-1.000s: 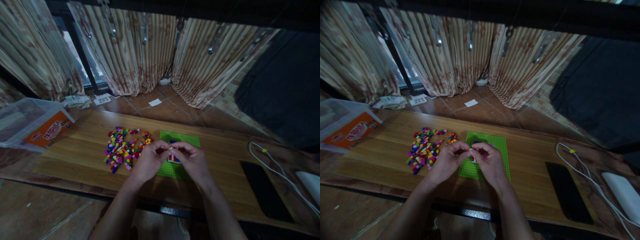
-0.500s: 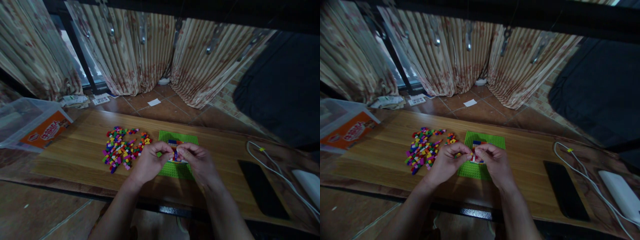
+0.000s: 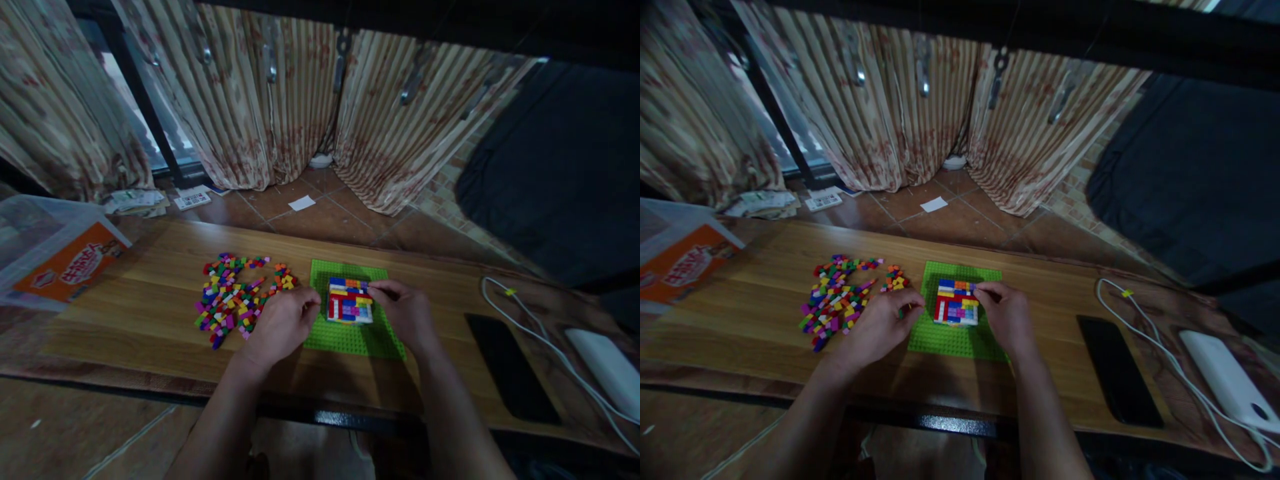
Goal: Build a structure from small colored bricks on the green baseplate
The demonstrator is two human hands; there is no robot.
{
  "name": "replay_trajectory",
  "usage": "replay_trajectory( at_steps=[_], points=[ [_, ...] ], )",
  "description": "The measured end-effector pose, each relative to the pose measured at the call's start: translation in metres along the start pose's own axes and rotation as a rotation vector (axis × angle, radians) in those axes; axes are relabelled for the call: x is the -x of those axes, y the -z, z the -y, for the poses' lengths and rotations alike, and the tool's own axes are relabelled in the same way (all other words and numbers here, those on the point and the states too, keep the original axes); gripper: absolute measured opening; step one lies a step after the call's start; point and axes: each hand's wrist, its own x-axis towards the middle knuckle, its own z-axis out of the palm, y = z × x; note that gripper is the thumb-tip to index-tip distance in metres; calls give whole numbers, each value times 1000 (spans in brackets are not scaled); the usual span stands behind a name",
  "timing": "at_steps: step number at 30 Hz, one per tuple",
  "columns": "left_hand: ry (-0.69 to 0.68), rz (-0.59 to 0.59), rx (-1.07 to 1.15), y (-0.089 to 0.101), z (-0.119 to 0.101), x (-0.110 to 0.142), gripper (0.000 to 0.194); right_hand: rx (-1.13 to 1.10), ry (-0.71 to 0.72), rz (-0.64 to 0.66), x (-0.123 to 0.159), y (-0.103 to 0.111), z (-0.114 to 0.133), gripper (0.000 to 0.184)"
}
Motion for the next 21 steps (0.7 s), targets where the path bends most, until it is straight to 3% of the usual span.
replay_trajectory(
  at_steps=[8, 21],
  points=[
    [13, -1, -45, 3, 1, -1, 17, 53, 4, 111, -5, -2, 1, 20],
    [7, -35, -48, 4, 0, 0, 16, 122, -39, 76, -9, 1, 5, 18]
  ],
)
